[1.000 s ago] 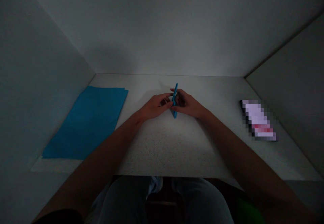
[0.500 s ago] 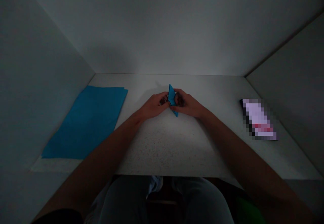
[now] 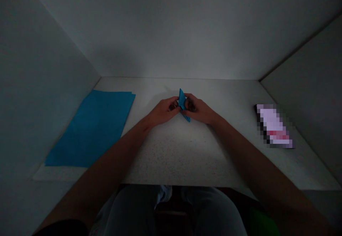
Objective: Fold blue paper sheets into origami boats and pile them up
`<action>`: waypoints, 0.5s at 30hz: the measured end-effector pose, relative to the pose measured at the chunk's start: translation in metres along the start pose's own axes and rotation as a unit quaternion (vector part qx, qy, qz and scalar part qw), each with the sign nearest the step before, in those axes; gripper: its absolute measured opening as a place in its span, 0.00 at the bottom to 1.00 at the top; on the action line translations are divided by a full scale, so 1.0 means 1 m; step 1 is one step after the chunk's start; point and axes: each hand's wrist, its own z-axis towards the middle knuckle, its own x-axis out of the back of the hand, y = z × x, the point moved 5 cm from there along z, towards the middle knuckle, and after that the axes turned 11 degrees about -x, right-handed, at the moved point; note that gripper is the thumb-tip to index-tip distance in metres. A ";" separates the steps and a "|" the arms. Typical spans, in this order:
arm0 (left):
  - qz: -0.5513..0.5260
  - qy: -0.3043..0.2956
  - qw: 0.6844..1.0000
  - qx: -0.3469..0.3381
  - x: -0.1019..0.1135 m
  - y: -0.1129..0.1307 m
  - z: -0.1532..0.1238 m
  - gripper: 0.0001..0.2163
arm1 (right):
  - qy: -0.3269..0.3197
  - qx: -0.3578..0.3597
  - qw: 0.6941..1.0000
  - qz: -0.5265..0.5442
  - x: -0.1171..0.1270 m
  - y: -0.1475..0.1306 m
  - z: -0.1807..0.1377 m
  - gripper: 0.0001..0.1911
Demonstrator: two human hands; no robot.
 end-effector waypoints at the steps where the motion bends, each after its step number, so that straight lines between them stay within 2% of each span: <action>1: 0.002 -0.001 1.000 -0.001 0.000 0.001 0.000 0.08 | -0.002 0.003 1.000 0.000 0.000 0.000 0.000 0.39; 7: 0.025 0.025 0.999 0.016 0.002 0.001 0.001 0.09 | 0.009 0.021 1.000 0.010 0.001 0.000 -0.001 0.41; 11: 0.039 0.062 0.997 0.034 0.004 -0.004 -0.001 0.17 | 0.030 0.034 0.999 0.011 0.002 -0.004 -0.002 0.42; 15: 0.037 0.099 0.994 0.042 0.006 -0.006 -0.002 0.23 | 0.060 0.038 0.997 0.020 0.005 -0.011 -0.005 0.38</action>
